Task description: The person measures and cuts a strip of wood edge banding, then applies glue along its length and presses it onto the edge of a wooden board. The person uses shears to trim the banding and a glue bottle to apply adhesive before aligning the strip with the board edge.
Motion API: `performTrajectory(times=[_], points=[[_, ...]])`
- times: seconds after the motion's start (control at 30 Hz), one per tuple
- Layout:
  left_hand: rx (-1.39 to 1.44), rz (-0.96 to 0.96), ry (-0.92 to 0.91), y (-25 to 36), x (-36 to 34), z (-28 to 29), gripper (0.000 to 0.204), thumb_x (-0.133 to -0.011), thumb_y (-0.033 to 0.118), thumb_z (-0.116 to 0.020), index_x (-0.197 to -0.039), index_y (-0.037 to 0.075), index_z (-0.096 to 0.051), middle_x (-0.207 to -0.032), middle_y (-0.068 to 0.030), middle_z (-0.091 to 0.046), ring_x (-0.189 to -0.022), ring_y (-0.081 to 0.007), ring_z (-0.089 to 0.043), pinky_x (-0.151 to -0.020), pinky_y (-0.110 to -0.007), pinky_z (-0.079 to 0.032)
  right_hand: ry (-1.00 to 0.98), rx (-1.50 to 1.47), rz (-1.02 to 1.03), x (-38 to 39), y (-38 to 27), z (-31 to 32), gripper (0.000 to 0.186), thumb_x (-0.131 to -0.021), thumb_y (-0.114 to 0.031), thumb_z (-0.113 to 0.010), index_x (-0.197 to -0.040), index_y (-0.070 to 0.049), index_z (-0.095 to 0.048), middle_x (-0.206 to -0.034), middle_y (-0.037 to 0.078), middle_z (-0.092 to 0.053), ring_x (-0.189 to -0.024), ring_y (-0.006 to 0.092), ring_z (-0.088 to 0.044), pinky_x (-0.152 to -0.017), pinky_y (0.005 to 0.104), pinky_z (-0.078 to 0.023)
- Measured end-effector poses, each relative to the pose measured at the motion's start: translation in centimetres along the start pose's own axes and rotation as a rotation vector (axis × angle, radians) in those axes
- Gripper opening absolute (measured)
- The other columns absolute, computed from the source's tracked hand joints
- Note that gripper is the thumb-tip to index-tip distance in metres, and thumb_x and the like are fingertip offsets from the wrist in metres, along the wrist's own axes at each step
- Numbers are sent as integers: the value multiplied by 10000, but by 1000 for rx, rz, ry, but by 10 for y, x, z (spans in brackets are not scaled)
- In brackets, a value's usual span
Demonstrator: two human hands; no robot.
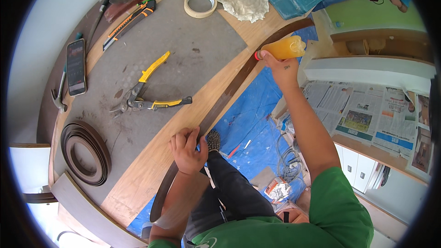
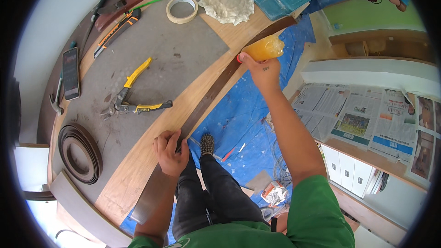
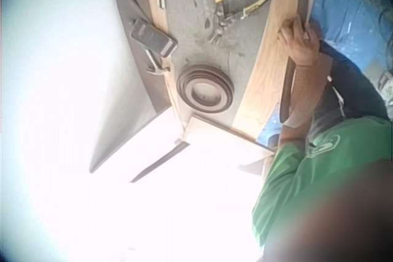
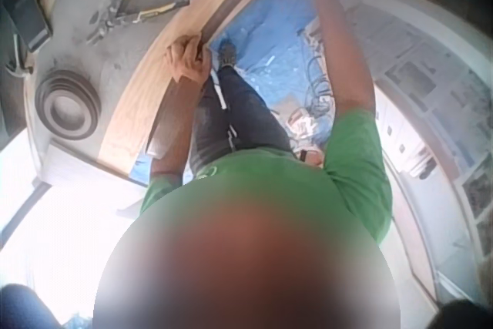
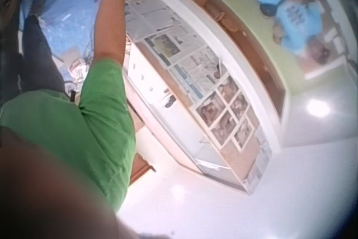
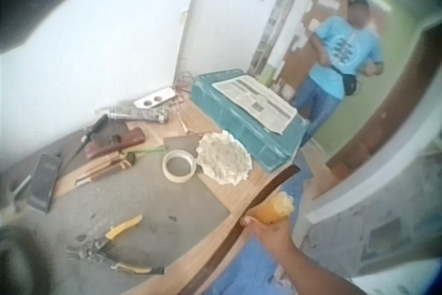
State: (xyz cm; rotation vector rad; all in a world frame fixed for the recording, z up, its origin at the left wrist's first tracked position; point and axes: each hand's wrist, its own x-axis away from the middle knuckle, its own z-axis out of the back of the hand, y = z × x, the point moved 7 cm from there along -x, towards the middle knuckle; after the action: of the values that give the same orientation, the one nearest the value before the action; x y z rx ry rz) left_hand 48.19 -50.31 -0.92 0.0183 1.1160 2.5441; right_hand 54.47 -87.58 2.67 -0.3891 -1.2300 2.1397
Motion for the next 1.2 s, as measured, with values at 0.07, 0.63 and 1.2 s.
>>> performTrajectory(times=[0.07, 0.63, 1.2], points=[[-1, 0, -3, 0, -1, 0, 353, -774, 123, -768, -1124, 77, -758, -1058, -116, -636, -959, -327, -583, -875, -452, -454, -3, -42, 31, 16, -5, -5, 230, -878, -161, -853, -984, 10, -741, -896, 30, -738, -795, 122, -667, -720, 282, -544], [-18, 21, 5, 2, 0, 0, 354, -769, 122, -782, -1119, 76, -764, -1077, -115, -636, -975, -322, -592, -890, -447, -455, 28, -122, 64, 15, 9, 3, 212, -883, -151, -846, -972, 11, -743, -855, 3, -713, -741, 85, -633, -659, 254, -499], [-94, 8, -12, -4, 5, -9, 271, -857, 162, -767, -1127, 184, -788, -1083, -61, -636, -997, -279, -606, -878, -453, -455, -83, -290, -40, 62, 6, -3, 449, -891, -35, -811, -1280, 33, -598, -1159, 130, -715, -1030, 189, -708, -887, 334, -594]])
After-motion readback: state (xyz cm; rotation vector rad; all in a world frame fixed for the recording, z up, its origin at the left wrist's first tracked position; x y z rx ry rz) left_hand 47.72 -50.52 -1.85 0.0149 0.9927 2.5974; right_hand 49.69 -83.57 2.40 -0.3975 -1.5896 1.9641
